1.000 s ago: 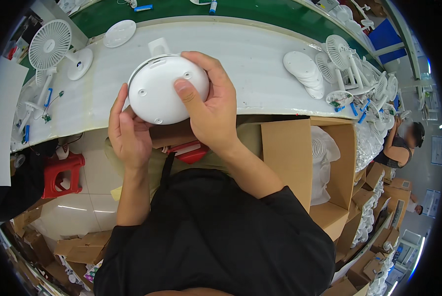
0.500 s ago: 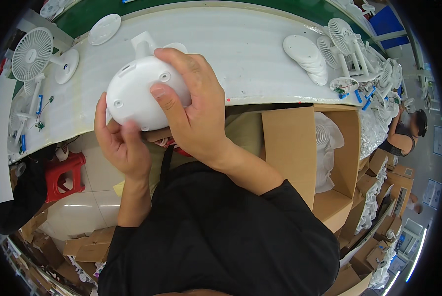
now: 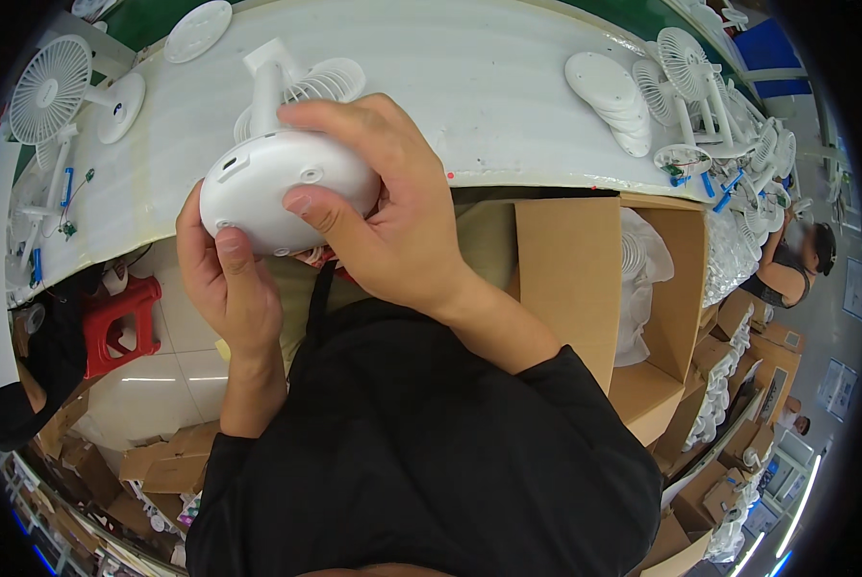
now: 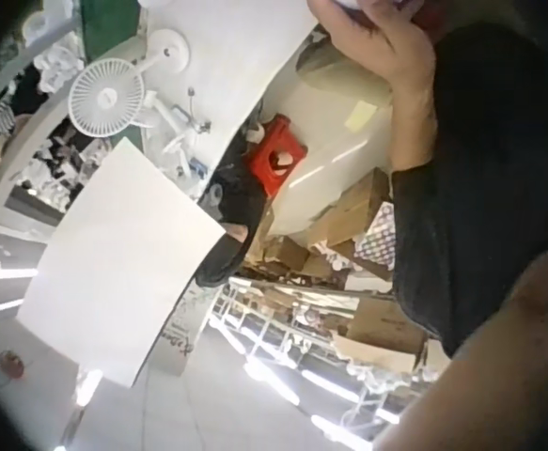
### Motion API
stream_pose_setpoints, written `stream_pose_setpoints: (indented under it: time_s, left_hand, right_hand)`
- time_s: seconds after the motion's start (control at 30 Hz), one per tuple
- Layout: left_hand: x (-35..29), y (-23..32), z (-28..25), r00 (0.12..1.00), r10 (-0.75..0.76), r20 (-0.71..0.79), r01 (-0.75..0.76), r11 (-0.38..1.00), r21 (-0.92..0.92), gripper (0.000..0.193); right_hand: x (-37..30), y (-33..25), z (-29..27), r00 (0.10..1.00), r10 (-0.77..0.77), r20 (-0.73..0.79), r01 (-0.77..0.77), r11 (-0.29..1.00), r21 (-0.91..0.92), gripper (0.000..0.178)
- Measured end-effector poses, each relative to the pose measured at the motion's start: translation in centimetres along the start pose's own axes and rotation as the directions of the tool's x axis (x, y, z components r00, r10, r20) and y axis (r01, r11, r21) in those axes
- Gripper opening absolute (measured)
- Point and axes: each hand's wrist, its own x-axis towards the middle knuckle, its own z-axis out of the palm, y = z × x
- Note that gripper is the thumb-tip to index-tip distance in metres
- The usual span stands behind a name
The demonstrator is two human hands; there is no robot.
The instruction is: Assembling, wiring, and testing portable battery-powered desk fans on a production line.
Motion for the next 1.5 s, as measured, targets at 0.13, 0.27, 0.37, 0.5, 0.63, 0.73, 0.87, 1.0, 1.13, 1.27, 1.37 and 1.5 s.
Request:
stream_pose_setpoints:
  time_s: [0.13, 0.27, 0.37, 0.5, 0.63, 0.73, 0.87, 1.0, 1.13, 1.27, 1.37, 1.5]
  left_hand:
    - [-0.3, -0.1, -0.3, 0.999, 0.007, 0.05, -0.009, 1.0, 0.028, 0.044]
    - [-0.7, -0.8, -1.0, 0.996, 0.015, 0.093, -0.023, 0.997, 0.079, 0.044]
    - [-0.6, -1.5, -1.4, 0.993, 0.023, 0.118, -0.038, 0.991, 0.124, 0.044]
    - [0.9, -1.7, -0.7, 0.993, -0.112, 0.044, 0.119, 0.973, -0.196, 0.044]
    - [3.2, -2.4, 2.5, 0.902, -0.374, -0.216, 0.232, 0.841, -0.488, 0.035]
    - [4.8, -3.1, 3.0, 0.881, -0.335, -0.332, 0.251, 0.929, -0.273, 0.038]
    - [3.5, -3.3, 3.3, 0.944, -0.14, -0.3, 0.103, 0.986, -0.135, 0.04]
    - [1.8, -1.7, 3.4, 0.95, 0.282, -0.132, -0.289, 0.957, -0.036, 0.038]
    - [0.2, 1.0, 2.4, 0.916, 0.401, 0.026, -0.401, 0.905, 0.143, 0.04]
    - [-0.6, 2.6, 2.3, 0.891, 0.433, 0.138, -0.455, 0.848, 0.273, 0.04]
    - [-0.1, 3.1, 2.9, 0.864, 0.473, 0.175, -0.504, 0.791, 0.347, 0.039]
    - [1.6, 2.8, 3.1, 0.925, 0.022, -0.38, -0.109, 0.972, -0.209, 0.033]
  right_hand:
    - [0.8, -1.0, -0.7, 0.993, 0.053, 0.104, -0.056, 0.998, 0.028, 0.038]
    - [1.2, -1.5, -1.0, 0.98, 0.101, 0.171, -0.099, 0.995, -0.023, 0.032]
    - [1.0, -1.1, -1.2, 0.97, 0.131, 0.204, -0.116, 0.99, -0.083, 0.028]
    - [0.4, 0.6, -0.1, 0.999, -0.008, 0.043, 0.009, 0.999, -0.039, 0.031]
    - [-1.0, 2.5, 2.5, 0.99, -0.021, -0.137, 0.05, 0.977, 0.206, 0.029]
    - [-2.8, 2.8, 1.8, 0.984, 0.132, -0.122, -0.084, 0.938, 0.338, 0.032]
    - [-4.5, 1.5, -1.3, 0.874, 0.475, 0.103, -0.471, 0.774, 0.423, 0.044]
    - [-4.6, -0.7, -2.4, 0.763, 0.475, 0.438, -0.642, 0.63, 0.436, 0.05]
    - [-4.7, -2.1, -1.7, 0.673, 0.516, 0.529, -0.739, 0.503, 0.449, 0.051]
    - [-5.2, -1.9, -1.8, 0.673, 0.438, 0.596, -0.739, 0.425, 0.522, 0.054]
    - [-5.3, -0.9, -1.4, 0.693, 0.341, 0.635, -0.717, 0.414, 0.561, 0.056]
    - [-5.8, 0.0, 0.8, 0.89, 0.161, 0.426, -0.438, 0.554, 0.708, 0.064]
